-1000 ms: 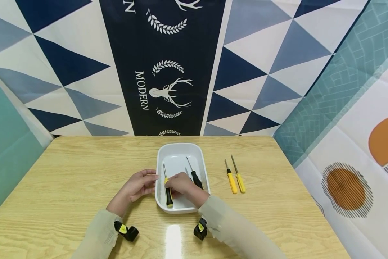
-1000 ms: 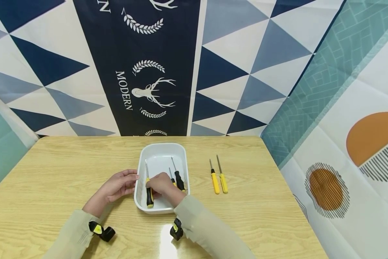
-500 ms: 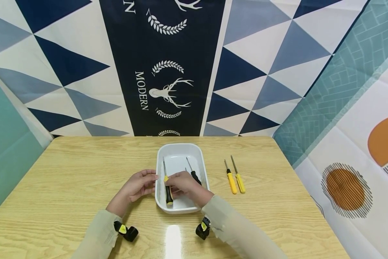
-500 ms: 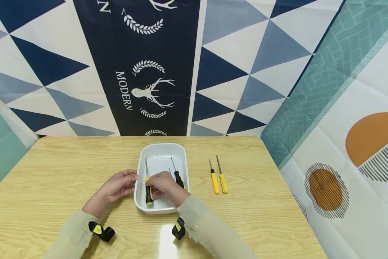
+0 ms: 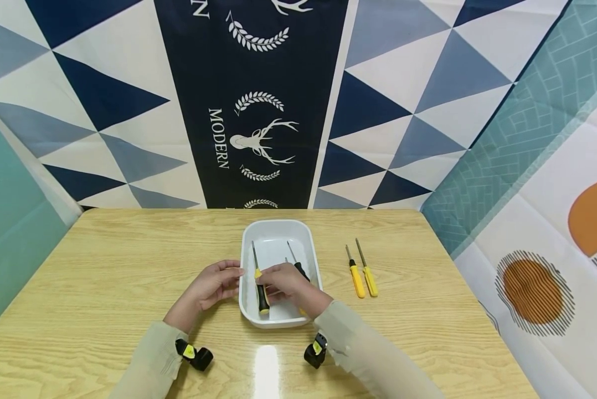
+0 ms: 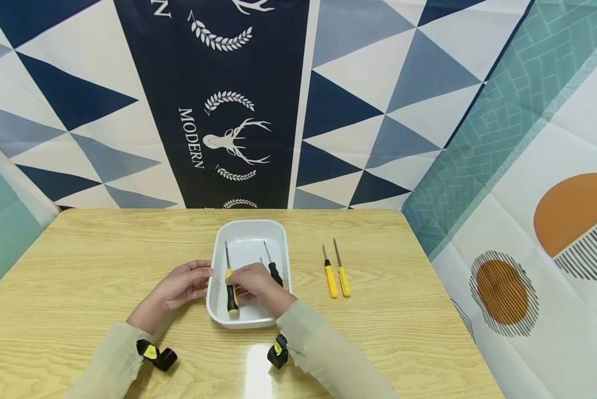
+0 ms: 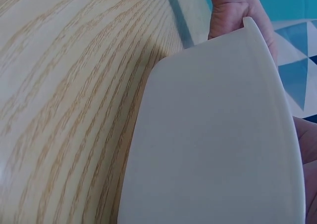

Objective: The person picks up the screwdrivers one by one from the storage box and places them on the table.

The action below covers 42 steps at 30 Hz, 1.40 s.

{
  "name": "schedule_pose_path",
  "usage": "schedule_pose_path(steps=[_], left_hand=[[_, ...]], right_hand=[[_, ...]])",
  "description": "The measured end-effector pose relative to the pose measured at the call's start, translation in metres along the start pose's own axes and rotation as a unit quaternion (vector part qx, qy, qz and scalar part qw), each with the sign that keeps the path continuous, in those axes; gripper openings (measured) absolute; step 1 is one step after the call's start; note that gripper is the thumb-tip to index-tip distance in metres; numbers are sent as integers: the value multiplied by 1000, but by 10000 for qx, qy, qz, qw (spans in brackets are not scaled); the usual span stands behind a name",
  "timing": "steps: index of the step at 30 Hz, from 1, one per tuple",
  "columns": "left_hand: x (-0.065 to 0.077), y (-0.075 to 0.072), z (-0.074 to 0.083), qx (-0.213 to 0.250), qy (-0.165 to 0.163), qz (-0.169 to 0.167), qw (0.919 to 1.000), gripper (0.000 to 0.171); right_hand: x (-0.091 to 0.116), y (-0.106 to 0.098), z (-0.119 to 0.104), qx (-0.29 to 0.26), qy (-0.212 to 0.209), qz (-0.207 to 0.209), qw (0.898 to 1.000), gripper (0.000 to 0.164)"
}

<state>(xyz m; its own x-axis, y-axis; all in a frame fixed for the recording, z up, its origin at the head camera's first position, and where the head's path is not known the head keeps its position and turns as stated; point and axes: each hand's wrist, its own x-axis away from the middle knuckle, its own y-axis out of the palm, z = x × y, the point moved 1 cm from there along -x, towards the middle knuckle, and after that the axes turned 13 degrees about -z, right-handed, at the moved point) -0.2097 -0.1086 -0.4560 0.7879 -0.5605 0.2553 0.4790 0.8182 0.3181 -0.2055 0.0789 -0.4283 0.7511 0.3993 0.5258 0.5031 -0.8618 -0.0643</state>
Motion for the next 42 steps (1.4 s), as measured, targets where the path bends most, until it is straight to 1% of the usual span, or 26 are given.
schedule_pose_path(steps=[10, 17, 22, 27, 34, 37, 42], left_hand=[[0, 0, -1, 39, 12, 32, 10000, 50], [2, -1, 0, 62, 45, -62, 10000, 51], [2, 0, 0, 54, 11, -1, 10000, 51], [2, 0, 0, 61, 48, -54, 10000, 52], [2, 2, 1, 117, -2, 16, 9999, 50], [2, 2, 1, 65, -10, 5, 10000, 51], [1, 1, 0, -31, -38, 79, 10000, 51]], right_hand=[[3, -2, -3, -88, 23, 121, 9999, 32], [4, -3, -1, -58, -26, 201, 9998, 31], [2, -4, 0, -132, -45, 190, 9997, 30], [2, -5, 0, -189, -29, 185, 9996, 30], [5, -8, 0, -207, -60, 169, 9996, 32], [6, -9, -1, -213, -103, 166, 9996, 32], [8, -10, -2, -209, -122, 155, 9996, 31]])
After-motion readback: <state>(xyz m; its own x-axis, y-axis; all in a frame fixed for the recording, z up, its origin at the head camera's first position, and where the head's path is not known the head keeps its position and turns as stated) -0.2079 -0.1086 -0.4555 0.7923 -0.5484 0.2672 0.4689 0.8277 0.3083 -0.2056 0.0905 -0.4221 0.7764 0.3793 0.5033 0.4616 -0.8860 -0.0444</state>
